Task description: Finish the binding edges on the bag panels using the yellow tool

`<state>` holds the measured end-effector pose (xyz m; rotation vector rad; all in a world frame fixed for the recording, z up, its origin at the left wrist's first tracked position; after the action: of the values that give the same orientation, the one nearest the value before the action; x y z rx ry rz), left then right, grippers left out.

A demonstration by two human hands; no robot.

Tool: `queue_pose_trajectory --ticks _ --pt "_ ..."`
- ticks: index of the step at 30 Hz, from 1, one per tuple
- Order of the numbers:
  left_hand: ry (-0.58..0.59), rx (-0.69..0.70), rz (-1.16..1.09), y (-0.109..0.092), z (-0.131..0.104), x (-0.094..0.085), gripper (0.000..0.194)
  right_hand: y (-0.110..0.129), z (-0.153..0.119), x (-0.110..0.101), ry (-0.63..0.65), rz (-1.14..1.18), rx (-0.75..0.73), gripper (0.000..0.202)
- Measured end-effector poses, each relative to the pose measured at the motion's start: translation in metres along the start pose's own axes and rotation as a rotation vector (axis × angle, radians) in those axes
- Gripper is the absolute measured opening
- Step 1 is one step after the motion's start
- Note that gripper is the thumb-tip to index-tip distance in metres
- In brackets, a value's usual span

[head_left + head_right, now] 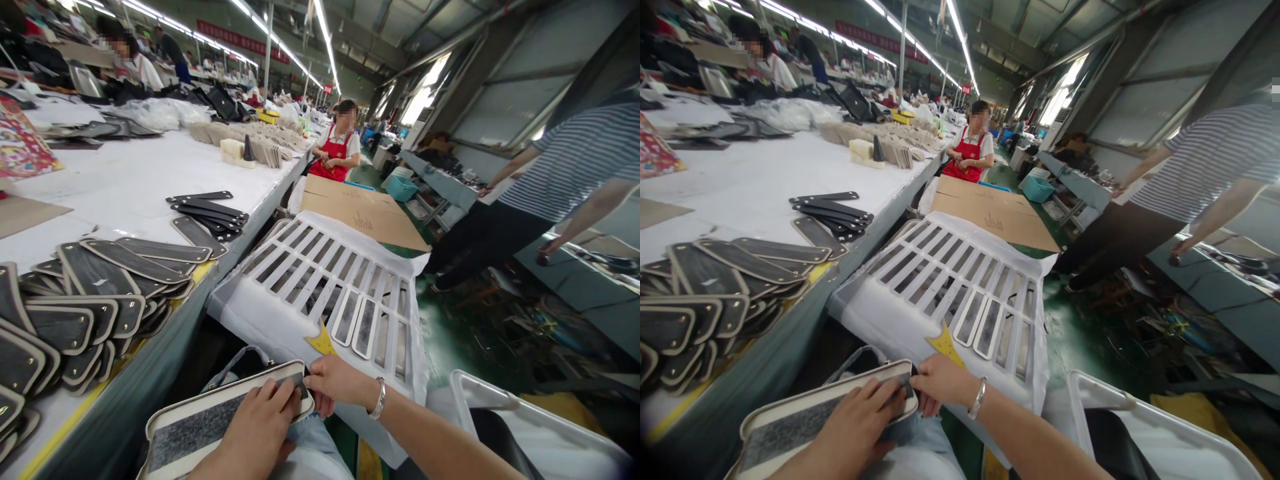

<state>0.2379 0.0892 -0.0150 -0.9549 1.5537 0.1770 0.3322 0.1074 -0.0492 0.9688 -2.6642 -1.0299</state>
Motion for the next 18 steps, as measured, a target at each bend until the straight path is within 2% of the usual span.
queue_pose_trajectory --ticks 5,12,16,18 --pt "0.023 -0.012 0.017 -0.005 0.000 -0.003 0.061 -0.001 0.002 -0.004 -0.045 -0.160 0.051 0.040" --pt "0.037 -0.056 0.005 -0.008 -0.011 -0.006 0.072 -0.006 -0.008 0.007 0.190 0.223 -0.060 0.050" --pt "0.039 -0.091 0.034 -0.013 -0.013 -0.010 0.074 -0.008 -0.007 0.003 0.155 0.157 -0.091 0.029" --pt "0.066 -0.098 0.074 -0.014 -0.014 -0.004 0.075 -0.011 -0.006 0.003 0.118 0.118 -0.058 0.028"
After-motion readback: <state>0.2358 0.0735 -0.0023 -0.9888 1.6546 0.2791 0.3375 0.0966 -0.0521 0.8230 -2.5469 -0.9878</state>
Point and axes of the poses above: each hand's wrist, its own z-axis towards the middle knuckle, its own x-axis out of the palm, y = z × x, the point moved 10 cm from there along z, towards the middle knuckle, and after that the axes turned 4 degrees about y, right-handed, at the moved point
